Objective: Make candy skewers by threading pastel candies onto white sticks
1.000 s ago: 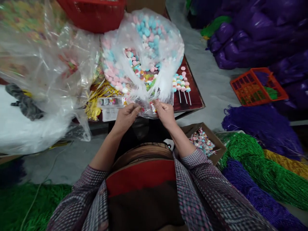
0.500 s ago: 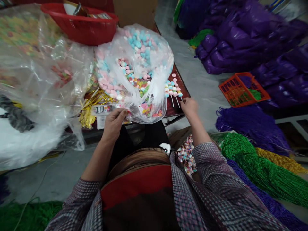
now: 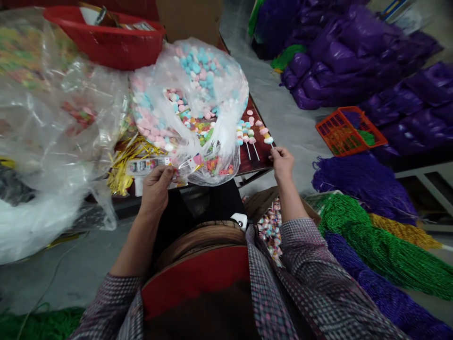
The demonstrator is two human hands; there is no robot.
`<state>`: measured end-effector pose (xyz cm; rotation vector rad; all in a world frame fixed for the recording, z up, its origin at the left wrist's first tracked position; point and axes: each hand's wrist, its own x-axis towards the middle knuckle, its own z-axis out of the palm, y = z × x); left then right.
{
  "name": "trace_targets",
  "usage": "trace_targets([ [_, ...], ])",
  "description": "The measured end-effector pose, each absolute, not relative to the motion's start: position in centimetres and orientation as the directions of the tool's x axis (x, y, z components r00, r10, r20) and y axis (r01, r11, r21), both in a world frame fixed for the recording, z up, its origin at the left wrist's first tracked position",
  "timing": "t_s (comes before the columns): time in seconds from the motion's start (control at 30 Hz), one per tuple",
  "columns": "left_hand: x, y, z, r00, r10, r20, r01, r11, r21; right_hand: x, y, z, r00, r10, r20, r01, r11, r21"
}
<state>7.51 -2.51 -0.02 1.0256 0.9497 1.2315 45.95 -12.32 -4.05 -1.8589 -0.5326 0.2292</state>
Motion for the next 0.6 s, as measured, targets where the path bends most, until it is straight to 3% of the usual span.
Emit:
trace_targets([
  [0.33, 6.7, -2.3, -0.8, 0.116, 0.993, 0.011, -0.216, 0.014, 0.976, 44.4, -13.7, -3.0, 0.859, 0.486, 0.162, 0.204, -0.034, -0.978],
  [0.47, 6.4, -2.7, -0.6, 0.283, 0.958, 0.049, -0.028, -0.043, 0.999, 43.6, -14.2, -1.9, 0.813, 0.493, 0.311, 0.374, -0.034, -0.927],
  [0.6, 7.1, -3.6, 1.3, 0.386, 0.914, 0.124, 0.072, -0.163, 0.984, 41.1, -14.8, -0.1, 0.66, 0.552, 0.51, 0.601, 0.02, -0.799],
])
